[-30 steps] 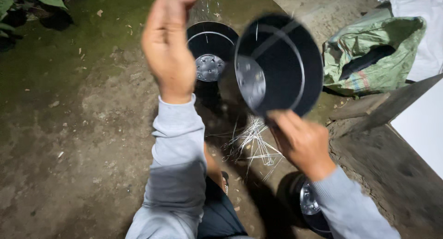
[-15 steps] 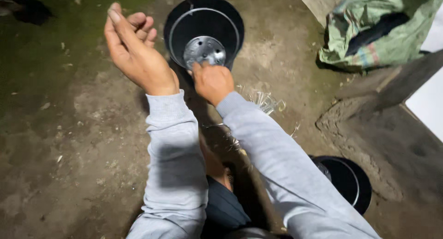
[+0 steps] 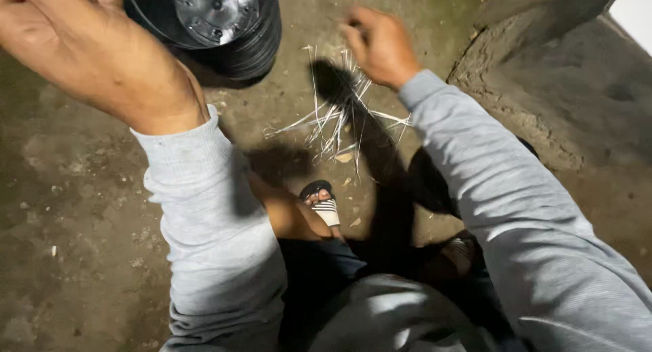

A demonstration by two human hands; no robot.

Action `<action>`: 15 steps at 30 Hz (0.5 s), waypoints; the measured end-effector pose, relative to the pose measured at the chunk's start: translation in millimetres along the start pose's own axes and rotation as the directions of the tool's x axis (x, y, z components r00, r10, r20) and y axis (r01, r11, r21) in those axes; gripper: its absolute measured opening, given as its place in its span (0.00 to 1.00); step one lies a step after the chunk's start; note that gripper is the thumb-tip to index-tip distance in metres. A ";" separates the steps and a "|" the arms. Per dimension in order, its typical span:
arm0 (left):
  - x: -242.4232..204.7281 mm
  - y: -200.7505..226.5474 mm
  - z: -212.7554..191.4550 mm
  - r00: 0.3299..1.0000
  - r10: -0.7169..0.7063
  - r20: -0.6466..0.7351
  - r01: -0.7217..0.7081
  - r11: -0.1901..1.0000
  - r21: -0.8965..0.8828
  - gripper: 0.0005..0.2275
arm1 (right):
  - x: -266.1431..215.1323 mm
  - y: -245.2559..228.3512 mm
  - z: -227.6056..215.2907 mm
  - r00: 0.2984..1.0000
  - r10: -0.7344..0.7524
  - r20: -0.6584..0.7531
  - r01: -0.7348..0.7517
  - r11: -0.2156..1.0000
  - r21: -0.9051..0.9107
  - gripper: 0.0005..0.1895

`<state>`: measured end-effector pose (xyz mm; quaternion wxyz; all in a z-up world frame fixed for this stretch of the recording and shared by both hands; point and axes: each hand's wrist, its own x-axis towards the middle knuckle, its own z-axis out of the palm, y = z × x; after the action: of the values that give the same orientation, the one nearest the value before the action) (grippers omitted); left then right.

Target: The person inserts metal wire hangers into the drainage holes of black plastic planters. They bend the wires to secure them and stack the finished planters.

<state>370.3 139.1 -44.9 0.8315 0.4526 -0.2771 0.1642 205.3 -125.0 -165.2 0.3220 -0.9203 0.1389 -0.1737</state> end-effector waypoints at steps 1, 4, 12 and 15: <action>-3.6 -2.5 1.8 1.000 -0.001 -0.004 0.001 1.000 0.030 0.10 | -14.0 29.6 1.2 0.997 0.075 0.028 -0.069 0.984 -0.167 0.12; -13.1 -9.5 8.4 0.999 -0.038 -0.013 0.038 0.998 0.055 0.10 | -64.6 103.6 29.7 0.750 0.562 0.349 -0.458 0.822 -0.339 0.12; -21.9 -25.0 28.2 0.990 -0.011 0.139 -0.016 0.982 0.190 0.05 | -207.9 110.7 157.9 0.855 0.384 0.349 -0.321 0.920 -0.227 0.24; -23.6 -25.9 31.9 0.985 -0.023 0.172 -0.013 0.978 0.206 0.05 | -214.8 95.9 158.5 0.865 0.401 0.303 -0.312 0.901 -0.302 0.17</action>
<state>355.2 97.7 -62.5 0.7532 0.5497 -0.3286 0.1500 62.7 -32.1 -392.2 0.2536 -0.9264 0.2672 0.0778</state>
